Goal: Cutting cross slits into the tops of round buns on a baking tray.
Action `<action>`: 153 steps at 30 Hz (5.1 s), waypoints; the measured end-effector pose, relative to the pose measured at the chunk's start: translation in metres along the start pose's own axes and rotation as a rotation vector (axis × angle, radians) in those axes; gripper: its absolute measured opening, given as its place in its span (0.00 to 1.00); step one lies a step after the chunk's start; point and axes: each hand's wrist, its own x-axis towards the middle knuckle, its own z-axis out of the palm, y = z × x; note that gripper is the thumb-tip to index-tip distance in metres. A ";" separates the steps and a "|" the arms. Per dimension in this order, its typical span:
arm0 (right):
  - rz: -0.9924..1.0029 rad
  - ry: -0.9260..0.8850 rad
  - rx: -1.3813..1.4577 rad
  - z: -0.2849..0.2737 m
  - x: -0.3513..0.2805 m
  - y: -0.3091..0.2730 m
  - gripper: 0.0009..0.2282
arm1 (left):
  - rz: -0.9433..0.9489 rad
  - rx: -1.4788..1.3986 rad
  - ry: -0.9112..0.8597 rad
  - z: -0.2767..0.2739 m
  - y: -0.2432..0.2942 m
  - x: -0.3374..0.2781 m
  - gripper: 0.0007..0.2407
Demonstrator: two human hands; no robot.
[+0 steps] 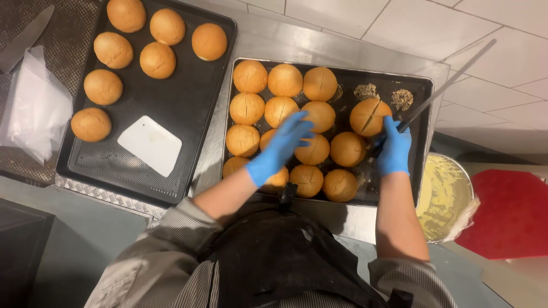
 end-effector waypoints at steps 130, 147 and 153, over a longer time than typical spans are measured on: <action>0.322 -0.625 -0.664 0.630 -0.260 0.237 0.22 | 0.694 1.505 -0.106 -0.437 0.082 -0.202 0.19; -0.070 -0.638 -1.138 0.465 -0.336 0.085 0.17 | 0.213 1.450 0.481 -0.486 0.216 -0.242 0.34; 0.072 -0.696 -0.053 0.432 -0.334 0.085 0.24 | 0.709 1.461 0.000 -0.309 0.216 -0.246 0.35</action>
